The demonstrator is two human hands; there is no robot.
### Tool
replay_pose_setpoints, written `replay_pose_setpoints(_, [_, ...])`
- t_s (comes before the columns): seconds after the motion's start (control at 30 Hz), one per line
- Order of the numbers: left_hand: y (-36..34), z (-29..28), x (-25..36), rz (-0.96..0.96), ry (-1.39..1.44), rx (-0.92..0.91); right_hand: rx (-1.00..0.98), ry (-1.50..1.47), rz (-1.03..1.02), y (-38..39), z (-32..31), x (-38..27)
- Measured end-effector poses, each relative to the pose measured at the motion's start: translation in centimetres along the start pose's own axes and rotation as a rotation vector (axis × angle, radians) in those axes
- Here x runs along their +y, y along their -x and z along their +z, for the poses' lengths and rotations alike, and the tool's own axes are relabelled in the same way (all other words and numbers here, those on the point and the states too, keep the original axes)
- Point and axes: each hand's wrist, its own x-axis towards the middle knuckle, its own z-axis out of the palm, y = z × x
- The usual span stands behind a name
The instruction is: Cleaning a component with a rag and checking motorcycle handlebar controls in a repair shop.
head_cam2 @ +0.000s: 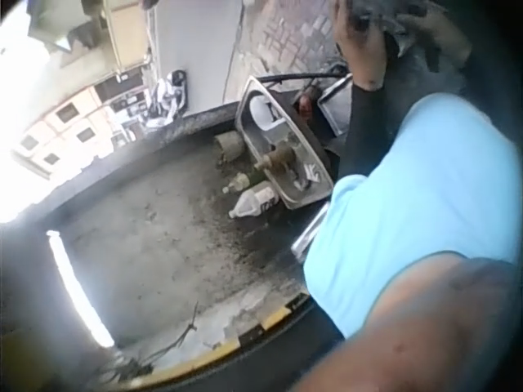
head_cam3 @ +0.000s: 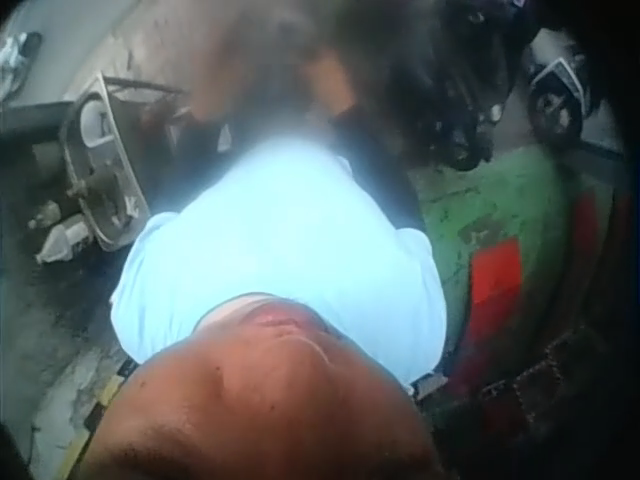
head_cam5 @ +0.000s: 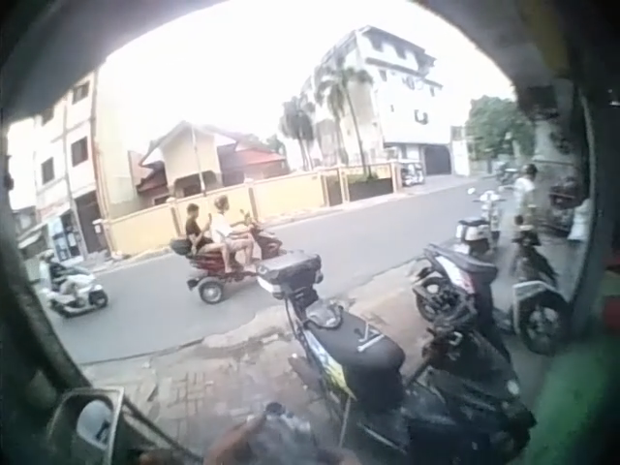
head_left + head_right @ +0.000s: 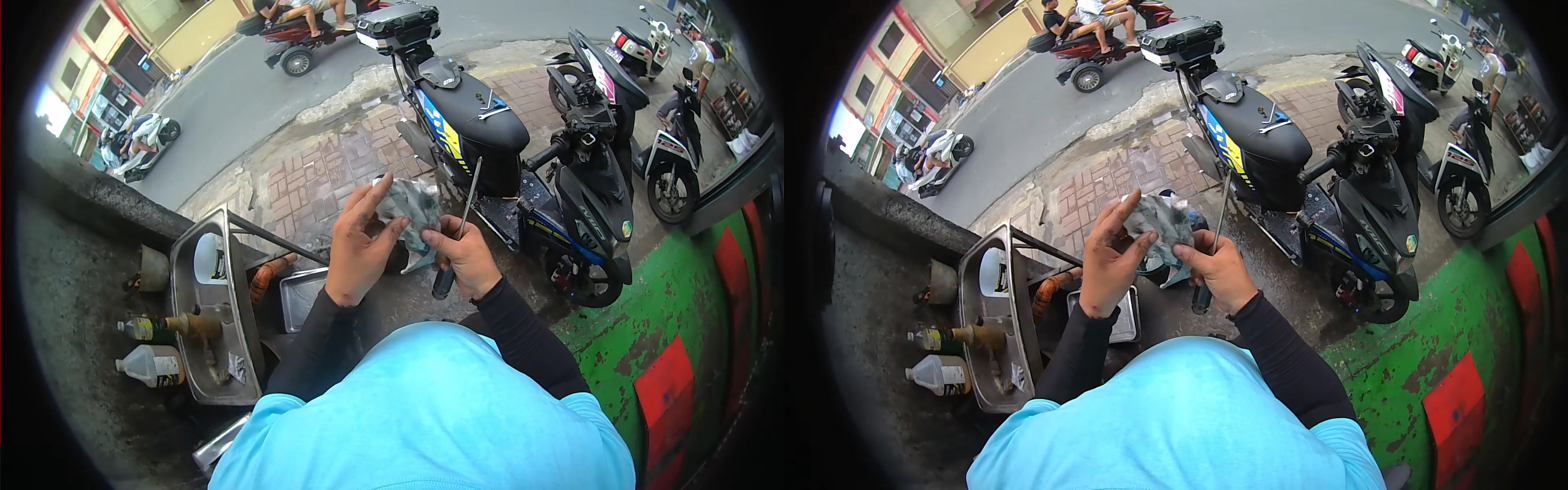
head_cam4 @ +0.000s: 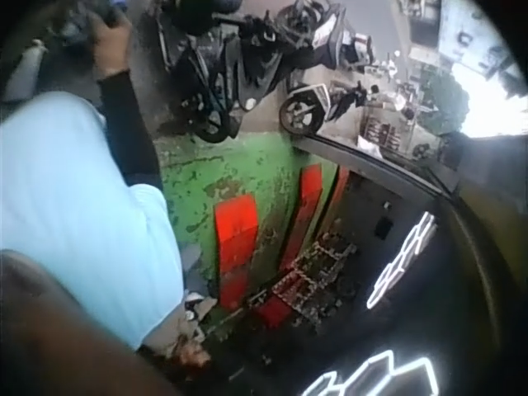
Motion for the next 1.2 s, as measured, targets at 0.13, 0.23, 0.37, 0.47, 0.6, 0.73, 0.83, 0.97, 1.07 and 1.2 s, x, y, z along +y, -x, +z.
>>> replay_pose_setpoints(0.13, [-0.2,-1.4,-2.0,-0.043,0.300,-0.130,0.142,0.096,-0.042,0.4,-1.7,-0.7])
replay_pose_setpoints(0.23, [-0.3,-1.7,-3.3,-0.101,0.561,-0.348,0.232,0.200,-0.070,0.4,-1.7,-0.8])
replay_pose_setpoints(0.37, [-0.7,-2.0,-2.5,-0.113,0.672,-0.368,0.277,0.162,-0.026,0.3,-2.7,0.7])
replay_pose_setpoints(0.47, [-1.3,-2.2,-2.9,-0.114,0.697,-0.346,0.312,0.056,0.060,0.9,-4.0,2.6])
replay_pose_setpoints(0.6, [-1.8,-2.1,-3.1,-0.045,0.737,-0.350,0.262,0.307,0.224,2.4,-3.9,4.7])
replay_pose_setpoints(0.73, [-1.8,-2.1,-1.9,-0.011,0.822,-0.353,0.043,0.621,0.297,2.4,-2.7,4.9])
replay_pose_setpoints(0.83, [-1.7,-2.1,-0.2,-0.049,0.884,-0.341,-0.009,0.680,0.163,3.0,-2.0,4.8])
replay_pose_setpoints(0.97, [-2.0,-1.9,-0.7,-0.095,0.892,-0.364,0.005,-0.076,0.062,3.3,-0.6,3.5])
replay_pose_setpoints(1.07, [-1.7,-1.4,-2.3,-0.134,0.866,-0.345,-0.105,-0.204,0.021,4.7,-0.5,2.2])
replay_pose_setpoints(1.2, [-1.8,-1.3,-5.1,-0.100,0.835,-0.272,-0.016,0.036,0.097,4.7,-0.5,1.9])
